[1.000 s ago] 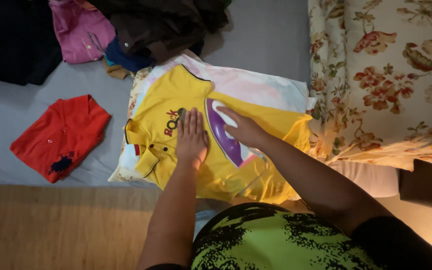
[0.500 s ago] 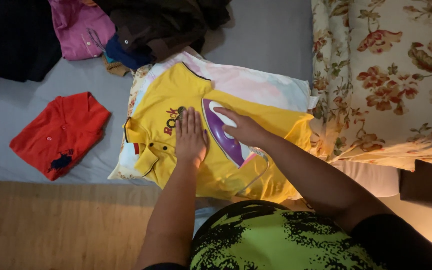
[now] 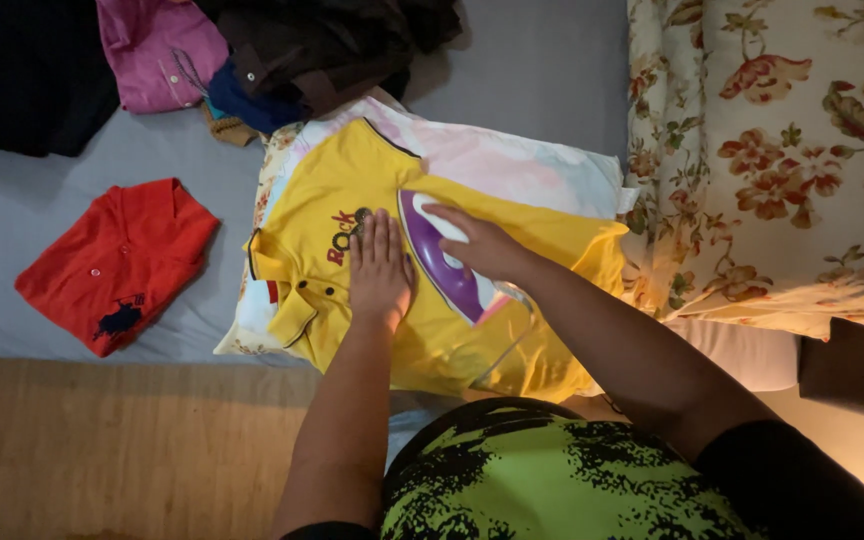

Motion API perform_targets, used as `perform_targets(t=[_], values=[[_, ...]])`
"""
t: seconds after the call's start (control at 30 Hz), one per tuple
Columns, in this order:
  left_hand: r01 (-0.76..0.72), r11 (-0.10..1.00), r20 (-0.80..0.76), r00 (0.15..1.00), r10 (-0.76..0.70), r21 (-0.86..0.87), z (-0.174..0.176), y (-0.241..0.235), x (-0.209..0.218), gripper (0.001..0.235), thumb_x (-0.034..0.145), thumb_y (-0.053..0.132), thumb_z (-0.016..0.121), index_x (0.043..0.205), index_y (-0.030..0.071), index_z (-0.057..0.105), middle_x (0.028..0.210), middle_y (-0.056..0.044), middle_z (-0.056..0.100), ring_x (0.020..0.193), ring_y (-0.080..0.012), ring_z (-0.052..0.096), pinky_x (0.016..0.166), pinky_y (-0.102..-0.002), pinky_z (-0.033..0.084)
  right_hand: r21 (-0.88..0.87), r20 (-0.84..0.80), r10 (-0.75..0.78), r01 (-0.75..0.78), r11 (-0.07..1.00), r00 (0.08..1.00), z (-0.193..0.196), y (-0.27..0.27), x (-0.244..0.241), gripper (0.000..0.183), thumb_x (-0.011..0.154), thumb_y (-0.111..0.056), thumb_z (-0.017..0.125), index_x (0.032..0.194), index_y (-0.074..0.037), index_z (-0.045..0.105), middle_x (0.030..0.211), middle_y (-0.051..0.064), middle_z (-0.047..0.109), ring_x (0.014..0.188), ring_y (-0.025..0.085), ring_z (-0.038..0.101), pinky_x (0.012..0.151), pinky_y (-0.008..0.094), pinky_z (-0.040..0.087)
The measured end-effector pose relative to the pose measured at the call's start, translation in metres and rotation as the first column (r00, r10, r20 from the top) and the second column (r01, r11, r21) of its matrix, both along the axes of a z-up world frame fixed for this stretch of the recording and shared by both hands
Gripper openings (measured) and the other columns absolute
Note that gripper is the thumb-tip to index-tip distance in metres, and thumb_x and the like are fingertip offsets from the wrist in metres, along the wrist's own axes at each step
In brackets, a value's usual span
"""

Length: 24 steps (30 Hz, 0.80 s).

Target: Ironing a yellow polo shirt on the surface of a bed.

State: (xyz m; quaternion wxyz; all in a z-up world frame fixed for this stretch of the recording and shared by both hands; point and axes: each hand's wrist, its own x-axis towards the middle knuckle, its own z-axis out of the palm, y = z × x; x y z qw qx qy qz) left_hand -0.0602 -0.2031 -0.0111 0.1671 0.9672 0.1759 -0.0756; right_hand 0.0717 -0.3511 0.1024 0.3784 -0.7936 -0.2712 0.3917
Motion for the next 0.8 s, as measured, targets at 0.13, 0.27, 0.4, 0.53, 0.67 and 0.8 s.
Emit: perform_targets(t=[0.13, 0.27, 0.4, 0.53, 0.67, 0.8], values=[[-0.006, 1.000, 0.016, 1.000, 0.006, -0.002, -0.006, 0.001, 0.000, 0.069, 0.104, 0.034, 0.030, 0.166, 0.011, 0.014, 0.175, -0.011, 0.005, 0.162, -0.0299, 0.000, 0.130, -0.052, 0.000, -0.044, 0.026, -0.028, 0.029, 0.999, 0.999, -0.007, 0.009, 0.005, 0.055, 0.096, -0.023, 0.058, 0.148, -0.038, 0.051, 0.151, 0.010, 0.054, 0.056, 0.019, 0.072, 0.062, 0.027, 0.063], [-0.010, 1.000, 0.040, 0.999, 0.010, -0.002, -0.013, -0.001, -0.001, 0.071, 0.102, 0.035, 0.029, 0.167, 0.013, 0.011, 0.176, -0.009, 0.003, 0.162, -0.0288, -0.002, 0.130, -0.052, 0.000, -0.074, 0.014, 0.041, -0.040, 0.996, 0.999, 0.013, 0.003, -0.001, 0.057, 0.096, -0.024, 0.056, 0.151, -0.035, 0.048, 0.157, 0.014, 0.048, 0.059, 0.023, 0.073, 0.073, 0.033, 0.062], [-0.010, 1.000, 0.131, 0.991, 0.008, 0.015, -0.012, 0.000, -0.004, 0.072, 0.102, 0.033, 0.035, 0.166, 0.012, 0.013, 0.175, -0.011, 0.007, 0.161, -0.0300, 0.004, 0.129, -0.053, 0.005, 0.015, 0.075, 0.058, -0.059, 0.998, 0.996, 0.036, 0.009, -0.016, 0.060, 0.094, -0.020, 0.058, 0.153, -0.020, 0.048, 0.158, 0.023, 0.042, 0.141, 0.045, 0.043, 0.119, 0.055, 0.034], [-0.012, 0.999, 0.111, 0.994, 0.009, 0.031, -0.019, 0.001, -0.001, 0.072, 0.100, 0.036, 0.035, 0.166, 0.012, 0.017, 0.175, -0.010, 0.008, 0.162, -0.0290, 0.003, 0.129, -0.053, 0.003, -0.087, 0.054, 0.000, 0.005, 0.996, 0.999, 0.040, 0.026, -0.023, 0.060, 0.097, -0.027, 0.057, 0.154, -0.039, 0.045, 0.164, 0.009, 0.037, 0.146, 0.034, 0.038, 0.122, 0.049, 0.031], [-0.001, 1.000, 0.061, 0.998, 0.001, 0.009, -0.016, 0.000, -0.001, 0.071, 0.102, 0.036, 0.029, 0.167, 0.014, 0.012, 0.176, -0.009, 0.004, 0.162, -0.0287, -0.001, 0.130, -0.052, 0.000, -0.173, 0.140, 0.011, 0.014, 0.985, 0.990, 0.019, 0.025, -0.022, 0.062, 0.096, -0.033, 0.057, 0.154, -0.047, 0.039, 0.164, 0.002, 0.038, 0.144, 0.033, 0.043, 0.121, 0.049, 0.033], [0.002, 1.000, 0.048, 0.999, -0.002, -0.002, -0.022, 0.001, 0.000, 0.070, 0.103, 0.037, 0.026, 0.167, 0.013, 0.014, 0.176, -0.009, 0.002, 0.162, -0.0290, -0.002, 0.130, -0.052, -0.001, -0.209, 0.120, -0.063, 0.088, 0.974, 0.991, 0.028, 0.029, -0.031, 0.060, 0.097, -0.033, 0.055, 0.154, -0.047, 0.039, 0.165, 0.004, 0.036, 0.142, 0.034, 0.046, 0.120, 0.049, 0.036]])
